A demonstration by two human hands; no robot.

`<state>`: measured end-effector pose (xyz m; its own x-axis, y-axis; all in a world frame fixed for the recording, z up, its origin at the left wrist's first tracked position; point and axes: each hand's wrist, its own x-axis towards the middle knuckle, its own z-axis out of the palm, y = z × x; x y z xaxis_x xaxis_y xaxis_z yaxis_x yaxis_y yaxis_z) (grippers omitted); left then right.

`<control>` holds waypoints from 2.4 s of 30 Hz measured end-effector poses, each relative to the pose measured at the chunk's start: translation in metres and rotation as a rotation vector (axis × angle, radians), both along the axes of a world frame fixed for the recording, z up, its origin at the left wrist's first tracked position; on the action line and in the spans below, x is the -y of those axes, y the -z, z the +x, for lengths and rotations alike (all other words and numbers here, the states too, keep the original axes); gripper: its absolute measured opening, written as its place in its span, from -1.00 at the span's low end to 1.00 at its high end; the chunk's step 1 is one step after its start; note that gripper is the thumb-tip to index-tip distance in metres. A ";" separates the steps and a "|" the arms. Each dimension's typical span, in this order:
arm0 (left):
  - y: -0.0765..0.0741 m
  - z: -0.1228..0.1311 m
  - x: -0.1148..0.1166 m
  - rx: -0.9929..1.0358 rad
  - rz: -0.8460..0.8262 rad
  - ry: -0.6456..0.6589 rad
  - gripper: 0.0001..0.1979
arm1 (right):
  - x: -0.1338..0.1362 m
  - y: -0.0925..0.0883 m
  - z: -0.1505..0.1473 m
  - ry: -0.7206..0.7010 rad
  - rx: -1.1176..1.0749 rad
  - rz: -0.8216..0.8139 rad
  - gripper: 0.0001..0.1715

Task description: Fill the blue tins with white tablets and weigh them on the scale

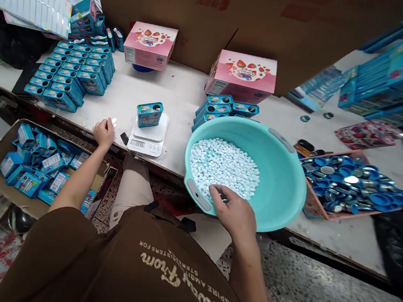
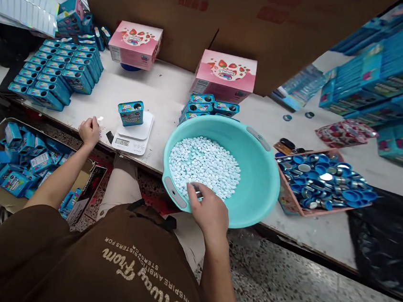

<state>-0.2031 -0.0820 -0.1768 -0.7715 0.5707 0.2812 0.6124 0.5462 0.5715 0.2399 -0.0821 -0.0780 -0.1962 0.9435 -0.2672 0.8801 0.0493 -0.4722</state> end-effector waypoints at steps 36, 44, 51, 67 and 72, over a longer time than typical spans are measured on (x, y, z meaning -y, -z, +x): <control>-0.134 -0.141 -0.032 -0.402 -0.394 0.602 -0.66 | -0.017 0.013 0.000 0.000 -0.102 -0.091 -0.50; -0.123 -0.170 -0.046 -0.470 -0.342 0.554 -0.66 | -0.018 0.010 -0.003 -0.018 -0.098 -0.053 -0.52; -0.131 -0.094 -0.085 -0.542 -0.077 0.644 -0.62 | -0.016 0.009 -0.006 -0.019 -0.103 0.029 -0.59; -0.083 0.170 -0.219 0.211 -0.208 0.893 -0.65 | -0.007 0.013 0.003 -0.086 -0.159 0.116 -0.53; -0.079 0.188 -0.244 0.334 -0.334 0.868 -0.56 | -0.008 0.024 0.012 -0.106 -0.160 0.033 -0.47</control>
